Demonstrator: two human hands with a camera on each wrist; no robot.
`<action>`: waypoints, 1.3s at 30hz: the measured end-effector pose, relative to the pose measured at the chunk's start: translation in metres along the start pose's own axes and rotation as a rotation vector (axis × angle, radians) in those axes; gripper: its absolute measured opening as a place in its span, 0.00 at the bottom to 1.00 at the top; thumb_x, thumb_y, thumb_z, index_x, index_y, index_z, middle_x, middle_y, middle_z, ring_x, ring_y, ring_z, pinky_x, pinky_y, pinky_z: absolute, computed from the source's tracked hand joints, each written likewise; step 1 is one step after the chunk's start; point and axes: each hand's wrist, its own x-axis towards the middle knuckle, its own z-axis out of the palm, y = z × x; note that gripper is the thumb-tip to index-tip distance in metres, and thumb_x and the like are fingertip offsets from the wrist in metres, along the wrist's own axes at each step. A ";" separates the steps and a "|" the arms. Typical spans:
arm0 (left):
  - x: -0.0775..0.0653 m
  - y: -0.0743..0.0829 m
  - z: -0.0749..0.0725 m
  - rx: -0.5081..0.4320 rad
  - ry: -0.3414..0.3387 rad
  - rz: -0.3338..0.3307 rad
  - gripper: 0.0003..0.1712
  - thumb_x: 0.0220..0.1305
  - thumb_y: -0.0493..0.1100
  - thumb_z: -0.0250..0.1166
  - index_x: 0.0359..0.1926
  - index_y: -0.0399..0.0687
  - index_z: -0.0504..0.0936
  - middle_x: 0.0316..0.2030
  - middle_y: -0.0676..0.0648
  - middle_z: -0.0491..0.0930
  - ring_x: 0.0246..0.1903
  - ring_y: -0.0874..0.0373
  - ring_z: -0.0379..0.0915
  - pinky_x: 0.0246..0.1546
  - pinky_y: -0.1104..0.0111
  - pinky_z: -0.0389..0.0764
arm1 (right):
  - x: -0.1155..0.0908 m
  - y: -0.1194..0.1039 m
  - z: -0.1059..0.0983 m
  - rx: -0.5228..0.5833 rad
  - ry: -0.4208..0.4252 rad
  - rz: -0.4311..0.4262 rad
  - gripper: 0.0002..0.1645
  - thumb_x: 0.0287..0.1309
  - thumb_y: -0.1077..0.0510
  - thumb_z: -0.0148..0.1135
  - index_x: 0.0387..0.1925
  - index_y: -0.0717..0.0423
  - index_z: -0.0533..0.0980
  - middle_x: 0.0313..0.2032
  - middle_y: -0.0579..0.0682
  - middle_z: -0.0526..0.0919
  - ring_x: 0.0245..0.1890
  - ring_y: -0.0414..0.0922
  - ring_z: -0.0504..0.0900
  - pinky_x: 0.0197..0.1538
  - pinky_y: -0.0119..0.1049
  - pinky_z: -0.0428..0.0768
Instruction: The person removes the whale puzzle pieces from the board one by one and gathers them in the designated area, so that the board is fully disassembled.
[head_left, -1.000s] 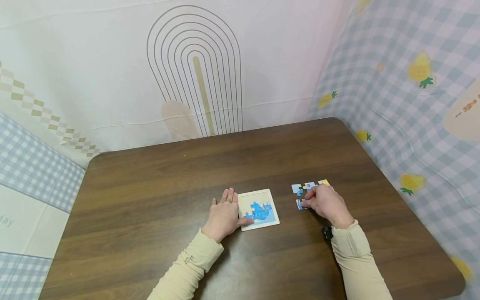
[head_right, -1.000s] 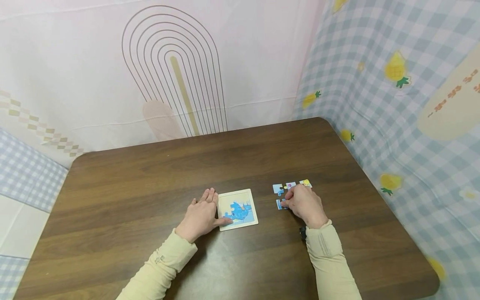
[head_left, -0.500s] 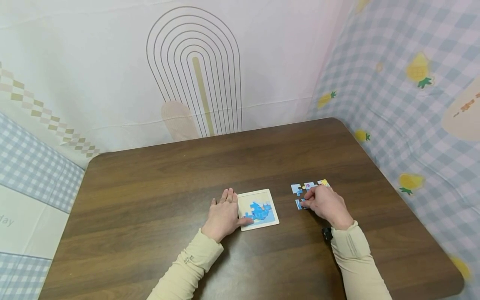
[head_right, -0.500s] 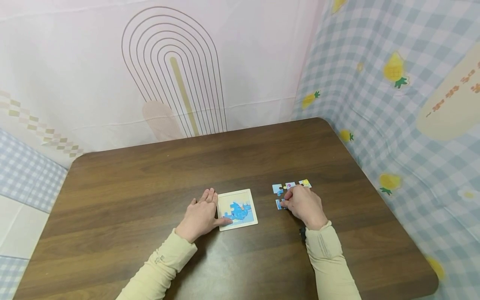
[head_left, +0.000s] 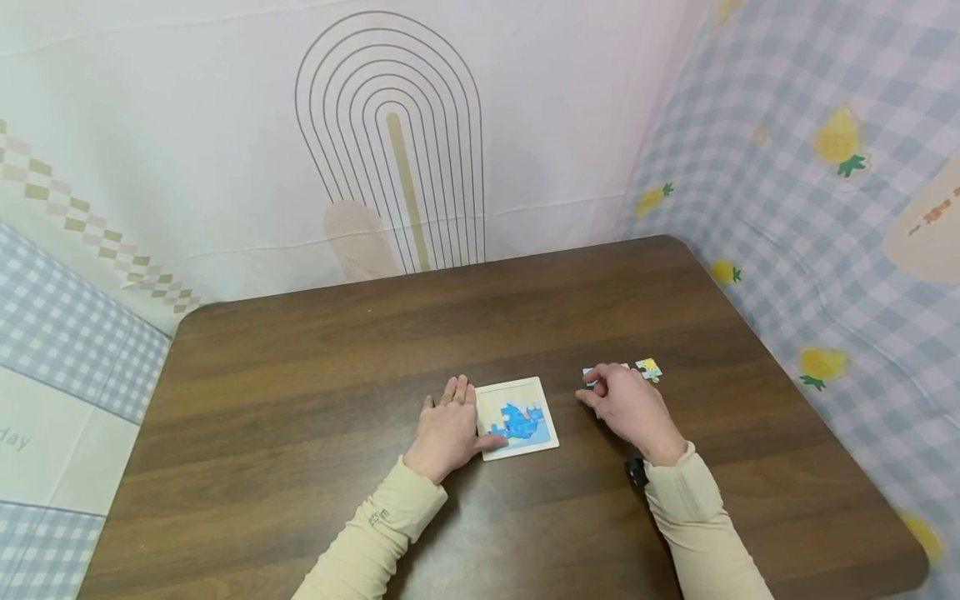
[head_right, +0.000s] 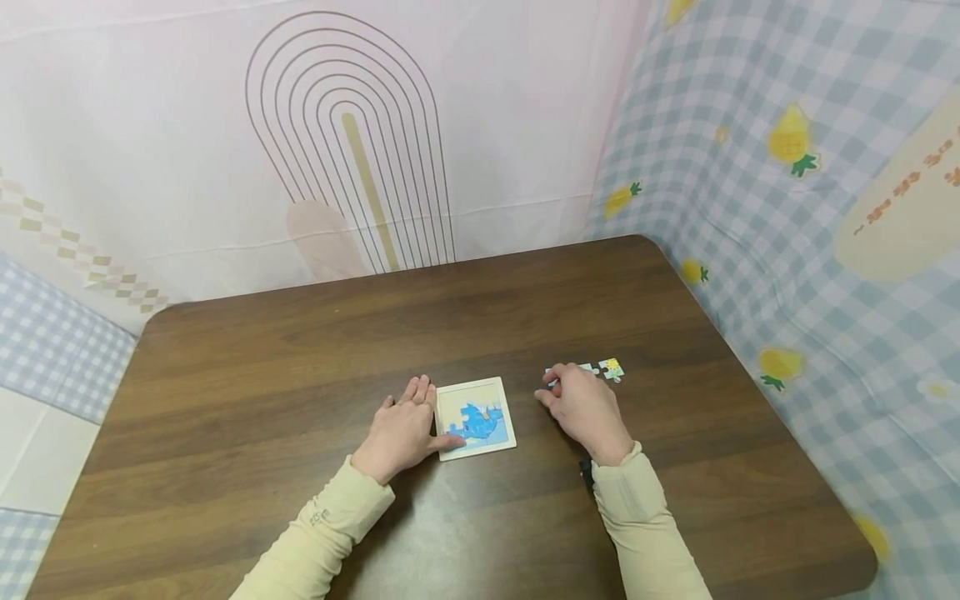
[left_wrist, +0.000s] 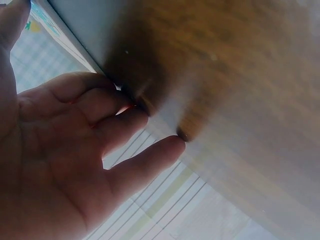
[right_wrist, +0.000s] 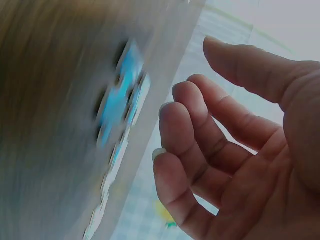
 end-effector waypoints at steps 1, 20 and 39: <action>0.000 0.000 0.000 0.000 -0.001 0.000 0.61 0.52 0.76 0.61 0.70 0.32 0.61 0.71 0.37 0.58 0.71 0.47 0.51 0.62 0.43 0.62 | 0.001 -0.004 0.003 -0.004 -0.002 -0.017 0.14 0.56 0.53 0.70 0.40 0.57 0.82 0.26 0.45 0.76 0.25 0.42 0.72 0.27 0.37 0.71; 0.001 -0.001 0.004 0.019 0.023 0.007 0.61 0.52 0.77 0.59 0.69 0.31 0.64 0.69 0.36 0.61 0.70 0.45 0.55 0.60 0.42 0.65 | 0.004 -0.076 0.051 -0.106 -0.130 -0.202 0.16 0.52 0.54 0.74 0.43 0.53 0.83 0.30 0.44 0.73 0.25 0.40 0.73 0.29 0.38 0.76; 0.001 -0.001 0.004 0.011 0.024 0.001 0.60 0.51 0.76 0.61 0.69 0.32 0.64 0.69 0.37 0.61 0.70 0.46 0.55 0.60 0.43 0.65 | 0.009 -0.084 0.055 -0.106 -0.174 -0.121 0.12 0.51 0.61 0.73 0.33 0.56 0.76 0.28 0.49 0.72 0.24 0.45 0.72 0.27 0.43 0.75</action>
